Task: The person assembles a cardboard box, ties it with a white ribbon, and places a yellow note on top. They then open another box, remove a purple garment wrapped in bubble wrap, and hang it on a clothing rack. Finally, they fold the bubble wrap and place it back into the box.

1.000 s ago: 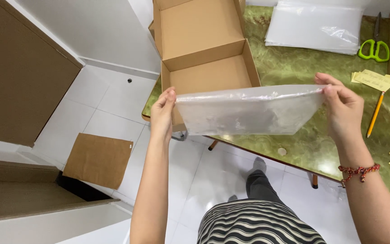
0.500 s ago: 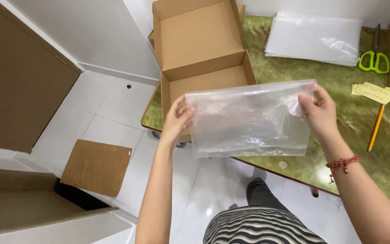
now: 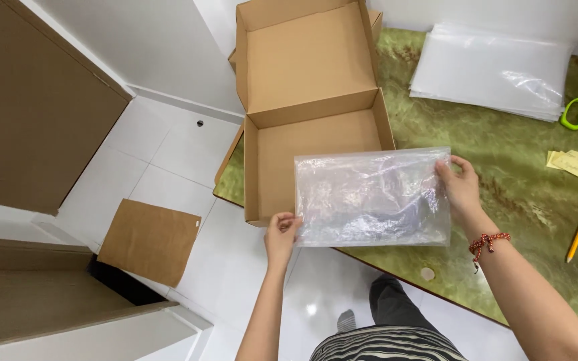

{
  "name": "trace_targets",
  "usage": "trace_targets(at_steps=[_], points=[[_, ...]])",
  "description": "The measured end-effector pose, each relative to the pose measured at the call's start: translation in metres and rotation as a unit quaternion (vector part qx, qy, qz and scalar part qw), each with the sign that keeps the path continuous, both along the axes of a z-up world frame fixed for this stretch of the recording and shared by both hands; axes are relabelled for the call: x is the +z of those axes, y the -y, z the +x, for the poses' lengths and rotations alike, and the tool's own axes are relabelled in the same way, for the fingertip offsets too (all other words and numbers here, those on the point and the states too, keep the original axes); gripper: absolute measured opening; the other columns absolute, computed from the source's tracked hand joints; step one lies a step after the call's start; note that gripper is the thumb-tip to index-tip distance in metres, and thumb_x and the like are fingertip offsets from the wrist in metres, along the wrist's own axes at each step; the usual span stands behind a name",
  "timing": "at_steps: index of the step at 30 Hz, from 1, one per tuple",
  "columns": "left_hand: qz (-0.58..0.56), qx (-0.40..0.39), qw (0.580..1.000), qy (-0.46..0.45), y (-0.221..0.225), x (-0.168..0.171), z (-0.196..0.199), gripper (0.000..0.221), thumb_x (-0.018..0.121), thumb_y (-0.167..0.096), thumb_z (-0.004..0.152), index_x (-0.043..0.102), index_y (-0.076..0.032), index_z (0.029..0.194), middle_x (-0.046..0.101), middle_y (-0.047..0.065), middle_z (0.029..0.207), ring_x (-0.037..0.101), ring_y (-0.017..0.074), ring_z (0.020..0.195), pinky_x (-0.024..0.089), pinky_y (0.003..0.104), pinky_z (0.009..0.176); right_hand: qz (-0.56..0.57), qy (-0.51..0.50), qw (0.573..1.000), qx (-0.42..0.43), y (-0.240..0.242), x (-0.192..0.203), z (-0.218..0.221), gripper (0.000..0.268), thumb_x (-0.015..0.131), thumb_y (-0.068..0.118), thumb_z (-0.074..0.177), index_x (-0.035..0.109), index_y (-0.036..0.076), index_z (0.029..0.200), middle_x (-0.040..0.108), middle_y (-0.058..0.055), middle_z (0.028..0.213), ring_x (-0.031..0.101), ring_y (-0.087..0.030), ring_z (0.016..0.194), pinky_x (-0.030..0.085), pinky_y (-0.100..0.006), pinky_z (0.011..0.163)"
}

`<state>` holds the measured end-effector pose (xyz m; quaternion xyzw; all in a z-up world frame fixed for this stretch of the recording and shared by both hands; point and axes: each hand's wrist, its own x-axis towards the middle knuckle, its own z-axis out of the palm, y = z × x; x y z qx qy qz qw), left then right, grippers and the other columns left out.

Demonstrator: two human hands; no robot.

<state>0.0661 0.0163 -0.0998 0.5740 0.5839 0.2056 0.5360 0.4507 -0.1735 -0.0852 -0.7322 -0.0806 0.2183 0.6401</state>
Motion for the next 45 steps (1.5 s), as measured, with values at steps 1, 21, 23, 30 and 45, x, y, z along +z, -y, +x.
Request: trace_targets(at_steps=[1,21,23,30,45], points=[[0.008,0.025,1.000,-0.004,0.005,-0.006,0.000,0.036,0.092,-0.028,0.084,0.074,-0.017,0.113,0.081,0.008,0.102,0.078,0.0188,0.083,0.065,0.030,0.067,0.000,0.000,1.000,0.001,0.001,0.000,-0.001,0.053,0.082,0.034,0.106,0.057,0.015,0.149,0.074,-0.010,0.098,0.070,-0.014,0.083,0.061,-0.030,0.070],[-0.146,-0.073,0.980,0.117,0.058,0.057,0.010,0.066,0.084,-0.030,0.094,0.059,-0.004,0.149,0.067,0.010,0.123,0.067,0.0159,0.104,0.063,0.024,0.078,0.001,-0.133,0.989,0.069,0.155,-0.073,-0.082,0.041,0.078,0.010,0.096,0.066,-0.006,0.132,0.075,-0.025,0.100,0.076,-0.038,0.060,0.058,-0.035,0.042],[-0.157,-0.112,0.969,0.153,0.061,0.076,0.019,0.085,0.083,-0.025,0.093,0.040,-0.010,0.165,0.062,0.015,0.140,0.067,0.0184,0.112,0.065,0.025,0.081,0.018,-0.082,0.996,0.032,0.165,-0.075,-0.076,0.034,0.073,0.008,0.101,0.068,-0.003,0.132,0.072,-0.025,0.095,0.071,-0.036,0.050,0.053,-0.033,0.036],[-0.071,-0.226,0.943,0.234,0.055,0.150,0.119,0.088,0.080,-0.016,0.095,0.032,-0.008,0.168,0.043,0.026,0.165,0.038,0.0364,0.154,0.037,0.052,0.124,0.073,0.017,0.994,-0.077,0.174,0.013,-0.032,0.025,0.067,0.010,0.108,0.067,0.000,0.132,0.066,-0.017,0.092,0.064,-0.026,0.046,0.048,-0.026,0.035],[-0.030,-0.289,0.924,0.250,-0.049,0.142,0.417,0.070,0.072,-0.021,0.102,0.040,-0.015,0.164,0.065,0.025,0.136,0.074,0.0248,0.097,0.070,0.030,0.067,0.085,0.120,0.976,-0.160,0.090,0.041,0.256,0.021,0.062,0.011,0.116,0.063,0.001,0.134,0.064,-0.012,0.098,0.065,-0.022,0.052,0.054,-0.027,0.042]])
